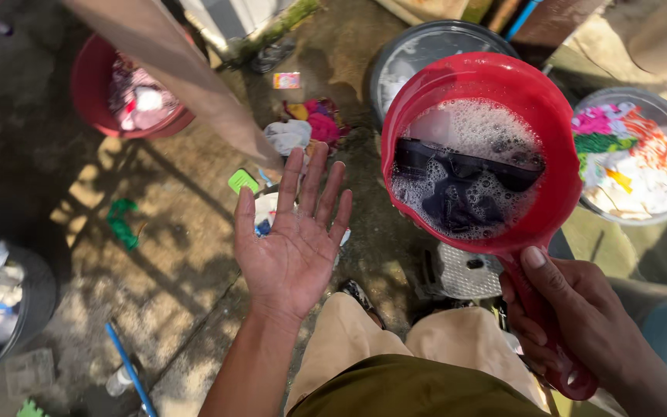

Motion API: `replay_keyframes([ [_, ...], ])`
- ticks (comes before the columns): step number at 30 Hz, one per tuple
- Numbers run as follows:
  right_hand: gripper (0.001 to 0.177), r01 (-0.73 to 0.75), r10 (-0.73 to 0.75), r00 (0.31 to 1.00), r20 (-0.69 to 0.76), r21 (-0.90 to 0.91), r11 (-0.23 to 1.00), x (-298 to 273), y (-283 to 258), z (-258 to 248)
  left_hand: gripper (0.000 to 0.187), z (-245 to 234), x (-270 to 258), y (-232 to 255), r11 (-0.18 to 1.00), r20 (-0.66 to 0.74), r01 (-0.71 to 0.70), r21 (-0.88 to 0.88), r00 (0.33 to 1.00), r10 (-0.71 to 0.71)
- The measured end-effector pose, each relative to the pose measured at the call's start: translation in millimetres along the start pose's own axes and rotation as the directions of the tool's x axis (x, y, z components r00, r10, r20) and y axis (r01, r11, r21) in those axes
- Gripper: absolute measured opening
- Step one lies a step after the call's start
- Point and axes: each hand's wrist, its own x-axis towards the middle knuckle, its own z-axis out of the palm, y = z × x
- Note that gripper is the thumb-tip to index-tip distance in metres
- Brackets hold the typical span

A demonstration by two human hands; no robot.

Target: The person gathers wet clothes from a blue basin, carries them to a washing machine, and places them inside the drum before pouring soapy water from a red dipper into the machine.

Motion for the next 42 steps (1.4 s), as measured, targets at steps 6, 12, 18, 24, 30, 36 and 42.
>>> replay_keyframes([
  [6,0.053,-0.098,0.136,0.981,0.140,-0.249,0.963,63,-42,98,0.066,-16,-67,83,0.948,-0.076,-0.286,-0.140,0.958,0.277],
  [12,0.054,0.014,0.175,0.907,0.383,-0.442,0.897,120,-76,195,0.067,-31,-120,136,0.798,-0.064,-0.576,-0.177,0.816,0.575],
  [18,0.053,0.098,0.236,0.838,0.491,-0.562,0.822,169,-93,292,0.067,-39,-157,192,0.597,-0.108,-0.786,-0.163,0.615,0.781],
  [24,0.049,0.118,0.281,0.815,0.506,-0.620,0.776,223,-84,391,0.066,-61,-169,290,0.537,-0.121,-0.816,-0.212,0.567,0.815],
  [30,0.044,0.087,0.317,0.769,0.554,-0.584,0.807,264,-84,498,0.067,-73,-171,420,0.585,-0.140,-0.799,-0.139,0.600,0.787],
  [36,0.044,0.140,0.292,0.747,0.597,-0.570,0.809,306,-111,602,0.068,-78,-153,536,0.587,-0.098,-0.801,-0.116,0.597,0.796],
  [42,0.045,0.073,0.293,0.768,0.570,-0.532,0.843,370,-126,699,0.069,-97,-107,652,0.633,-0.091,-0.769,-0.089,0.639,0.763],
])
